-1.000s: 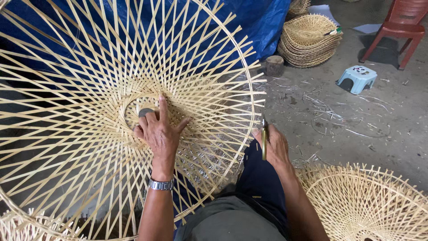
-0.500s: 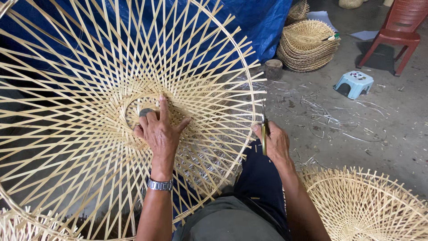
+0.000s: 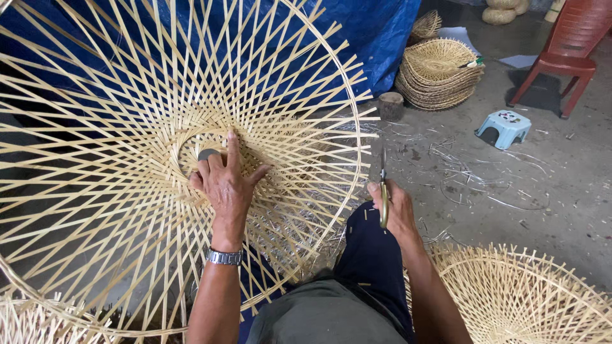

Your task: The person trims the protruding bamboo strips along the rim of a large woven basket using shears. The person holds the basket steady with one hand and cuts the edges flush with the other, occasionally rotating the basket to access different sections.

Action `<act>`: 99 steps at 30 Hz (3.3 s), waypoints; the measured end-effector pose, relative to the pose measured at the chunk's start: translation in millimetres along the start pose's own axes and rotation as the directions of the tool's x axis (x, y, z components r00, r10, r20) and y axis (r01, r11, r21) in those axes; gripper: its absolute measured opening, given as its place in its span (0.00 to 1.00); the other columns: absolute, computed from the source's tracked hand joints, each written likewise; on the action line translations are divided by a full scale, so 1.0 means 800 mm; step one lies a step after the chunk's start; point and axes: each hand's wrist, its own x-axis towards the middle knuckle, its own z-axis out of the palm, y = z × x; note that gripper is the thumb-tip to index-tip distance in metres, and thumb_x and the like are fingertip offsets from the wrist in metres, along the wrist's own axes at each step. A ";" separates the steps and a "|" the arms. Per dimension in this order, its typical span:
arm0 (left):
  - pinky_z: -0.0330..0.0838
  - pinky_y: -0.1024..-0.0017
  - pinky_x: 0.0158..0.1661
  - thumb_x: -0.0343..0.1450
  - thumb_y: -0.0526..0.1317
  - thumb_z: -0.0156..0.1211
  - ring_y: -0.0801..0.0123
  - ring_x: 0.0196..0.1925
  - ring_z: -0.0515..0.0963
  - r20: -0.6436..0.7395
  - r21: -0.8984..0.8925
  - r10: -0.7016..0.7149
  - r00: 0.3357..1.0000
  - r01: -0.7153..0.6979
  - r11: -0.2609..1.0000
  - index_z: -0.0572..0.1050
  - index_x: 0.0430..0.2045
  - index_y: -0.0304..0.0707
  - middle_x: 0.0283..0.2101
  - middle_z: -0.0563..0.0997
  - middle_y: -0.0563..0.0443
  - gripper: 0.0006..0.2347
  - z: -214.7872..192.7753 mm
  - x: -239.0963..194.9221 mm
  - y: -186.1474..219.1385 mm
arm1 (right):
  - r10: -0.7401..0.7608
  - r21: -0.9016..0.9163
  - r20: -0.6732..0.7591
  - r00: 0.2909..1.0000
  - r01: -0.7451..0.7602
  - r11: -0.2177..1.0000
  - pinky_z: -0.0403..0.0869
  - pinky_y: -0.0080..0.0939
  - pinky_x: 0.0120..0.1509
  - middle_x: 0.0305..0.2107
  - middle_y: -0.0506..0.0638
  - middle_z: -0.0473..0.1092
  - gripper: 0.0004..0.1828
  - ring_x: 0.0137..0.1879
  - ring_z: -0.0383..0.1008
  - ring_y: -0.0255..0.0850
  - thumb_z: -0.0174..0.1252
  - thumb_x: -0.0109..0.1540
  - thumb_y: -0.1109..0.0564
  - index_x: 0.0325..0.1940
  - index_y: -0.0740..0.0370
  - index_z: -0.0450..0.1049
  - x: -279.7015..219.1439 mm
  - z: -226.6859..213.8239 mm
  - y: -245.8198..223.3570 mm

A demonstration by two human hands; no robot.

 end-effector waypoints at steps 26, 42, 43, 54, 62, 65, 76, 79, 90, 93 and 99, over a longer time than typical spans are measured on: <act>0.51 0.53 0.47 0.57 0.64 0.73 0.57 0.44 0.67 -0.009 -0.035 0.061 0.998 -0.061 0.998 0.67 0.68 0.46 0.38 0.71 0.50 0.44 -0.025 -0.014 0.007 | 0.061 -0.106 0.074 0.995 -0.053 0.993 0.70 0.44 0.25 0.16 0.51 0.69 0.32 0.21 0.71 0.38 0.52 0.62 0.27 0.31 0.59 0.75 0.024 -0.012 -0.012; 0.51 0.55 0.45 0.59 0.65 0.72 0.58 0.43 0.65 0.028 -0.009 0.060 0.998 -0.059 0.998 0.69 0.68 0.46 0.35 0.68 0.49 0.43 -0.016 -0.020 -0.003 | 0.024 -0.111 0.041 0.999 -0.020 0.994 0.69 0.47 0.28 0.16 0.49 0.68 0.31 0.23 0.71 0.40 0.52 0.61 0.29 0.36 0.61 0.76 -0.002 -0.018 0.016; 0.51 0.55 0.46 0.59 0.64 0.72 0.58 0.43 0.65 0.019 -0.008 0.066 0.998 -0.065 0.998 0.69 0.68 0.46 0.36 0.68 0.49 0.42 -0.016 -0.020 -0.002 | 0.034 -0.128 0.072 0.997 -0.024 0.991 0.70 0.48 0.29 0.17 0.50 0.69 0.33 0.24 0.71 0.42 0.50 0.61 0.28 0.37 0.61 0.76 0.002 -0.020 0.019; 0.51 0.56 0.46 0.60 0.64 0.71 0.59 0.42 0.66 0.054 0.005 0.074 0.996 -0.074 0.997 0.66 0.70 0.51 0.35 0.69 0.51 0.42 -0.012 -0.029 0.005 | 0.040 -0.092 0.121 0.992 -0.029 0.995 0.75 0.43 0.29 0.19 0.49 0.74 0.37 0.25 0.77 0.39 0.45 0.60 0.23 0.34 0.60 0.74 0.033 -0.023 -0.011; 0.51 0.56 0.47 0.60 0.64 0.71 0.60 0.42 0.66 0.016 0.002 0.087 0.996 -0.087 0.996 0.63 0.71 0.52 0.37 0.71 0.52 0.43 -0.009 -0.032 0.006 | 0.086 -0.115 0.113 0.990 -0.073 0.991 0.74 0.44 0.28 0.15 0.51 0.71 0.40 0.22 0.76 0.42 0.46 0.58 0.21 0.29 0.62 0.75 0.034 -0.028 -0.026; 0.51 0.55 0.46 0.60 0.64 0.71 0.60 0.42 0.66 0.031 0.009 0.082 0.996 -0.083 0.997 0.63 0.72 0.51 0.37 0.71 0.52 0.44 -0.011 -0.033 0.006 | 0.076 -0.118 0.122 0.990 -0.062 0.991 0.75 0.44 0.29 0.15 0.51 0.72 0.40 0.23 0.77 0.42 0.46 0.57 0.20 0.31 0.61 0.75 0.033 -0.028 -0.024; 0.52 0.54 0.47 0.61 0.64 0.71 0.60 0.43 0.67 0.023 0.021 0.079 0.997 -0.079 0.997 0.65 0.70 0.51 0.37 0.71 0.53 0.42 -0.019 -0.036 0.010 | 0.042 -0.149 0.094 0.995 -0.028 0.988 0.70 0.42 0.27 0.12 0.49 0.69 0.37 0.20 0.74 0.41 0.49 0.60 0.24 0.25 0.60 0.75 0.032 -0.028 -0.028; 0.52 0.54 0.47 0.61 0.65 0.70 0.60 0.43 0.67 0.027 0.024 0.077 0.997 -0.077 0.997 0.66 0.70 0.50 0.36 0.71 0.52 0.42 -0.018 -0.039 0.010 | 0.055 -0.075 0.069 0.996 -0.050 0.996 0.70 0.39 0.23 0.11 0.49 0.68 0.33 0.18 0.72 0.38 0.55 0.60 0.29 0.22 0.62 0.74 0.029 -0.026 -0.026; 0.52 0.56 0.46 0.60 0.66 0.71 0.60 0.41 0.66 -0.015 0.017 0.123 0.992 -0.123 0.992 0.69 0.69 0.50 0.35 0.68 0.51 0.42 -0.009 -0.006 -0.012 | 0.067 0.064 0.046 0.997 -0.070 0.996 0.72 0.38 0.26 0.17 0.49 0.71 0.26 0.23 0.74 0.36 0.58 0.62 0.36 0.27 0.63 0.74 0.008 -0.026 0.000; 0.52 0.56 0.47 0.60 0.65 0.71 0.58 0.44 0.67 -0.047 0.012 0.180 0.983 -0.179 0.984 0.67 0.69 0.52 0.38 0.69 0.50 0.42 -0.009 0.006 -0.020 | 0.102 -0.016 0.079 0.992 -0.101 0.995 0.72 0.38 0.34 0.21 0.49 0.73 0.23 0.29 0.76 0.36 0.55 0.62 0.36 0.35 0.60 0.74 0.018 -0.034 0.003; 0.55 0.58 0.47 0.62 0.61 0.72 0.56 0.44 0.66 -0.019 -0.014 0.204 0.979 -0.204 0.979 0.69 0.71 0.52 0.39 0.70 0.49 0.39 -0.007 0.018 -0.024 | 0.014 0.264 0.128 0.992 -0.048 0.963 0.74 0.40 0.34 0.23 0.49 0.71 0.28 0.29 0.73 0.37 0.55 0.62 0.34 0.36 0.63 0.73 0.030 -0.030 0.008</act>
